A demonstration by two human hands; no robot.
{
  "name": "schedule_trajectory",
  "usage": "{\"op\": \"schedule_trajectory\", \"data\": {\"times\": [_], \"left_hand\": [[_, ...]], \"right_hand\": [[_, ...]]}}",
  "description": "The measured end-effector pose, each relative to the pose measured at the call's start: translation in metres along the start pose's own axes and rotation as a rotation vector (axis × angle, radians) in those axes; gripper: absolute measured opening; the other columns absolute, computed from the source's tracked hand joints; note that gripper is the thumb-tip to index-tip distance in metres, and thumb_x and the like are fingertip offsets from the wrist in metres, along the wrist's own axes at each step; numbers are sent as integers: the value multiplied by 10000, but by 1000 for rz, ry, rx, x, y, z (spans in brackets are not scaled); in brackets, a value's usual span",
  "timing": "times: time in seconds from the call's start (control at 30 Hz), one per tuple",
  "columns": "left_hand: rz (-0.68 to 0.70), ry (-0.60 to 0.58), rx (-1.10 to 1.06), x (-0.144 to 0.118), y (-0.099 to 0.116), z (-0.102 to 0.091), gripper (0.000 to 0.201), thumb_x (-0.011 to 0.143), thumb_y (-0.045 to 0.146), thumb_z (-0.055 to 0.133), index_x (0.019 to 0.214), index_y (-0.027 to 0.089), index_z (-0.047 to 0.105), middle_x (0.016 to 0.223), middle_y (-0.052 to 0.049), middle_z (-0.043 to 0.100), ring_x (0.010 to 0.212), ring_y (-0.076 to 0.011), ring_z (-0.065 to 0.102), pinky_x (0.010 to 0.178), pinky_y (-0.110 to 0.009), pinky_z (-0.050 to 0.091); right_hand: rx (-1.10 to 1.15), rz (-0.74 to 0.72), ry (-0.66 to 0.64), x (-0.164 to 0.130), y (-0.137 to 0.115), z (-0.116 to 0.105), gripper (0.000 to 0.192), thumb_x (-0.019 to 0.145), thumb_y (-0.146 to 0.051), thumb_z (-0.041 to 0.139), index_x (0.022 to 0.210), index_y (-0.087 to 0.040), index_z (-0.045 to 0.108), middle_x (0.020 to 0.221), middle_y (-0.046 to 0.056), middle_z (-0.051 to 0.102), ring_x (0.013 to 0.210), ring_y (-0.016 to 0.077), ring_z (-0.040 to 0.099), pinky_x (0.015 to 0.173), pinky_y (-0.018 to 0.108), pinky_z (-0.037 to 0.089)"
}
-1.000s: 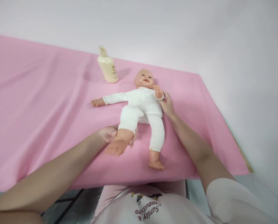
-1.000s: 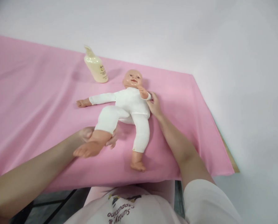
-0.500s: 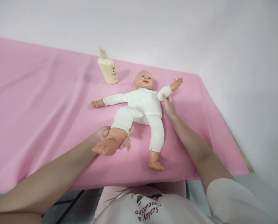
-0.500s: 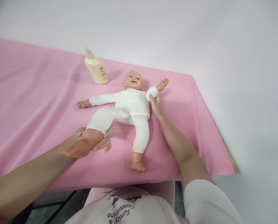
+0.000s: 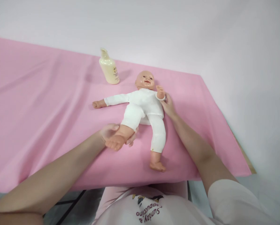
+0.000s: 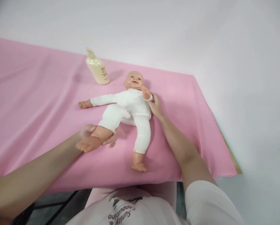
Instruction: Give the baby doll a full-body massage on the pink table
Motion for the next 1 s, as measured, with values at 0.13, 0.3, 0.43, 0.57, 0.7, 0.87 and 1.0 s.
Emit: {"op": "schedule_trajectory", "data": {"times": [0.13, 0.3, 0.43, 0.57, 0.7, 0.87, 1.0], "left_hand": [[-217, -178, 45, 0, 1, 18, 562, 691, 502, 789, 1077, 148, 587, 755, -53, 684, 674, -212, 617, 702, -335, 518], [-313, -285, 143, 1, 0, 25, 450, 753, 346, 801, 1095, 148, 585, 762, -34, 684, 707, -213, 638, 720, -323, 519], [-148, -161, -37, -1, -2, 14, 532, 705, 497, 781, 1054, 135, 604, 772, -46, 672, 665, -192, 594, 745, -330, 491], [-117, -12, -51, -3, -6, -2, 579, 698, 566, 741, 1060, 132, 614, 781, -28, 629, 750, -197, 575, 793, -327, 468], [-41, 58, -71, -2, -7, -11, 551, 751, 581, 652, 1059, 125, 613, 765, -21, 591, 728, -179, 535, 837, -346, 456], [-79, 34, -78, 0, -9, -8, 563, 736, 567, 681, 1085, 130, 613, 793, -36, 617, 750, -193, 557, 784, -313, 467], [-157, -101, 1, 3, -5, 10, 547, 713, 541, 739, 1046, 126, 611, 769, -59, 651, 731, -219, 602, 727, -310, 486]], "right_hand": [[129, 132, 118, 3, 14, -5, 471, 805, -560, 675, 1152, -252, 596, 1166, 57, 713, 1118, 231, 654, 1064, 420, 505], [190, 207, 191, 3, 16, -8, 540, 807, -657, 625, 1145, -237, 598, 1213, 91, 694, 1197, 261, 638, 1069, 453, 508], [86, 143, 157, 0, 8, -7, 498, 840, -640, 616, 1138, -241, 610, 1185, 81, 703, 1208, 255, 614, 1119, 457, 464], [-92, -32, 16, -3, -6, 0, 338, 866, -499, 632, 1109, -265, 648, 1150, 63, 697, 1136, 256, 617, 1104, 463, 457], [-211, -208, -92, -6, -20, 5, 288, 857, -302, 609, 1132, -305, 697, 1232, 50, 683, 1237, 270, 576, 1160, 465, 391], [-144, -136, -66, -3, -16, 3, 316, 820, -278, 653, 1132, -302, 693, 1221, 33, 692, 1191, 244, 607, 1119, 431, 438], [-1, 28, 17, 1, 1, 0, 357, 806, -392, 685, 1138, -271, 640, 1195, 36, 703, 1142, 224, 632, 1077, 415, 476]]}}
Point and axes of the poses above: each hand's wrist, its own x-axis towards the middle knuckle, its own z-axis out of the palm, y = z × x, the point moved 4 cm from there along x, towards the middle knuckle
